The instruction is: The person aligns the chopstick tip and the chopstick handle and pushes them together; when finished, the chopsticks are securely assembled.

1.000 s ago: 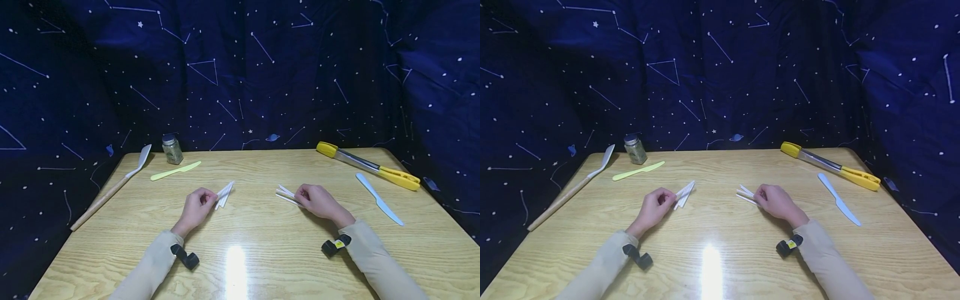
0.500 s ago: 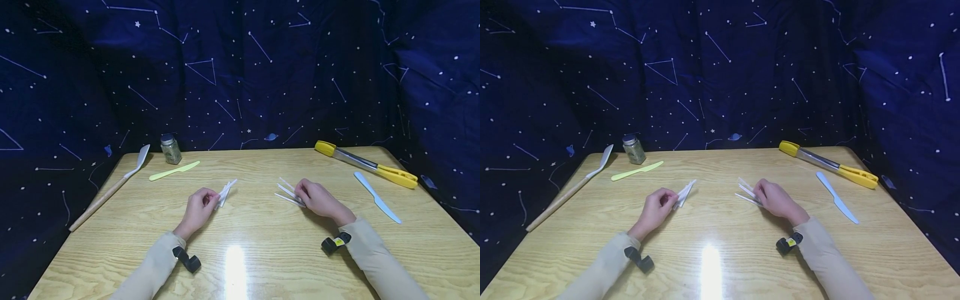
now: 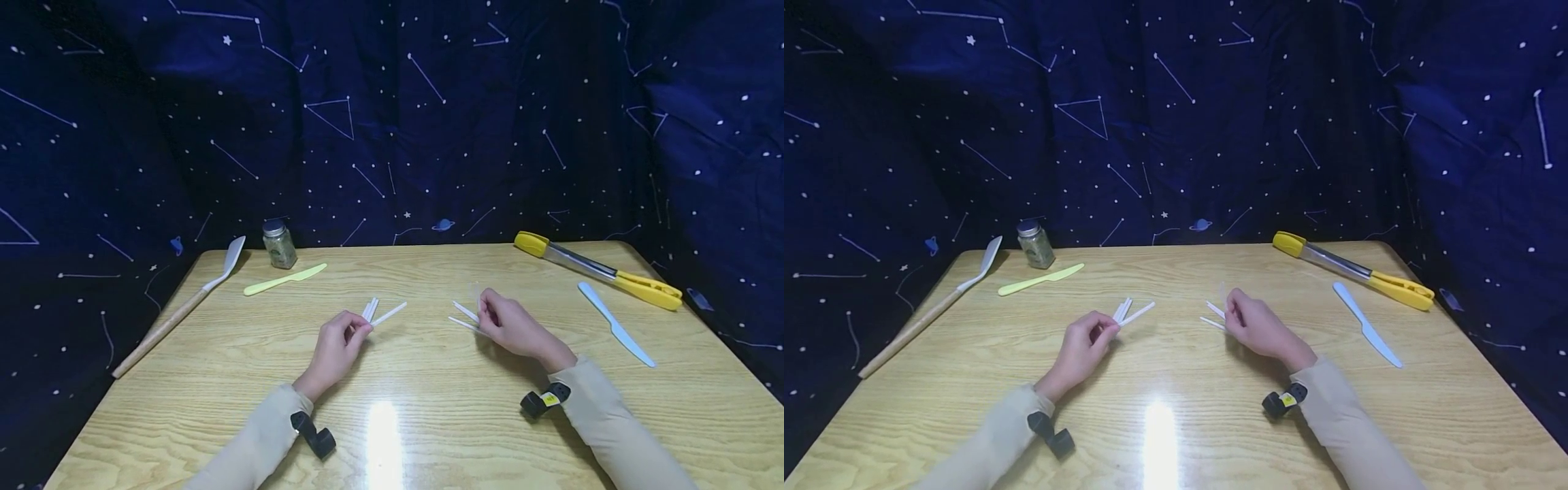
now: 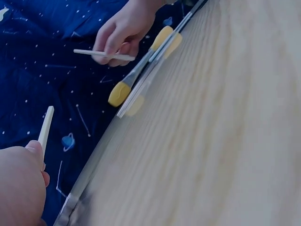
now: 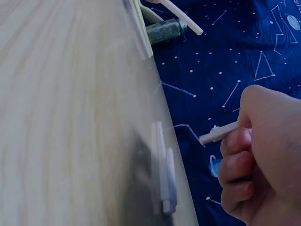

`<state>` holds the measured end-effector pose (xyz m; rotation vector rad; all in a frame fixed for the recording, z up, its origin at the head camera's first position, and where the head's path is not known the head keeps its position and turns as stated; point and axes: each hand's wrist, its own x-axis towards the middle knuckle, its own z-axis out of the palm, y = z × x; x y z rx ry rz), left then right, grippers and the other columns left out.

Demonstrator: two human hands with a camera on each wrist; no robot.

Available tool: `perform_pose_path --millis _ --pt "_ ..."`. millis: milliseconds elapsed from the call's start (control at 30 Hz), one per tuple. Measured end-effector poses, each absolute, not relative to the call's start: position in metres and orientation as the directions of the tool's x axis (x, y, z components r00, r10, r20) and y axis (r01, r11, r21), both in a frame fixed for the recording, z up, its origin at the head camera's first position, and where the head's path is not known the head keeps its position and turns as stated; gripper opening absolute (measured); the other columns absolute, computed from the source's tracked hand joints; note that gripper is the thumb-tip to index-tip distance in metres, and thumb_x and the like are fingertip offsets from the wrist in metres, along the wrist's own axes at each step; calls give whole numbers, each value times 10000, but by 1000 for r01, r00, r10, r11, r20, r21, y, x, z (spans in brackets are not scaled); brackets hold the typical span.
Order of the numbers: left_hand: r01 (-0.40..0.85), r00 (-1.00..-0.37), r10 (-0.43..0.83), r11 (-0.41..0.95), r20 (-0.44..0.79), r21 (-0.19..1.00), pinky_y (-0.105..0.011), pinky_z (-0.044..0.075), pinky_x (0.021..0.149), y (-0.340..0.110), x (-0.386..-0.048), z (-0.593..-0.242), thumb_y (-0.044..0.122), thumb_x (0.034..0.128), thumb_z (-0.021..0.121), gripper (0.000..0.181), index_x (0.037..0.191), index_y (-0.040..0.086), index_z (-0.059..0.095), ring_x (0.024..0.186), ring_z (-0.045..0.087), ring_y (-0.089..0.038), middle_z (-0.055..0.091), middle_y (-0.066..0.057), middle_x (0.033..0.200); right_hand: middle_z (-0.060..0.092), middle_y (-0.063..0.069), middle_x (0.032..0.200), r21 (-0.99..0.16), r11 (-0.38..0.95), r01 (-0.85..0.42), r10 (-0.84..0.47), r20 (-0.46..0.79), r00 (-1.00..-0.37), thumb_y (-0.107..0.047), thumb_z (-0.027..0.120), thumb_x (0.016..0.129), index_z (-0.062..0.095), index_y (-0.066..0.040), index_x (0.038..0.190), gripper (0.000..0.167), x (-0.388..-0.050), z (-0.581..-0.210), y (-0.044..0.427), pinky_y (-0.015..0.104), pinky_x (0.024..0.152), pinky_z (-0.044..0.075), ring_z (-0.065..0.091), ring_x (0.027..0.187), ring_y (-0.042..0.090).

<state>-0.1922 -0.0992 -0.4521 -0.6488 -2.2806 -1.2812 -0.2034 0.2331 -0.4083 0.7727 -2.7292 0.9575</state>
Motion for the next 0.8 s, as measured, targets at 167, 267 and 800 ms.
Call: perform_pose_path --millis 167,267,800 --pt "624 -766 214 474 606 622 -162 343 463 -89 -189 -451 77 849 719 76 840 44 651 553 384 2 563 6 697 403 -19 636 -659 578 -481 -356 327 -875 60 492 870 405 -44 871 136 -201 -402 225 194 465 324 379 534 50" --pt "638 -755 229 474 615 607 -161 338 464 -82 -187 -449 94 858 713 80 846 49 647 549 376 0 565 6 709 469 33 643 -761 476 -441 -332 309 -891 67 480 891 404 -19 878 116 -200 -398 219 190 449 330 407 518 56" --pt "665 -734 249 450 631 596 -128 313 455 -70 -180 -449 102 848 725 79 850 57 661 526 375 -26 564 14 714 718 -10 770 -942 123 -312 -348 253 -903 36 526 925 479 57 875 71 -200 -395 206 252 507 466 597 541 163"
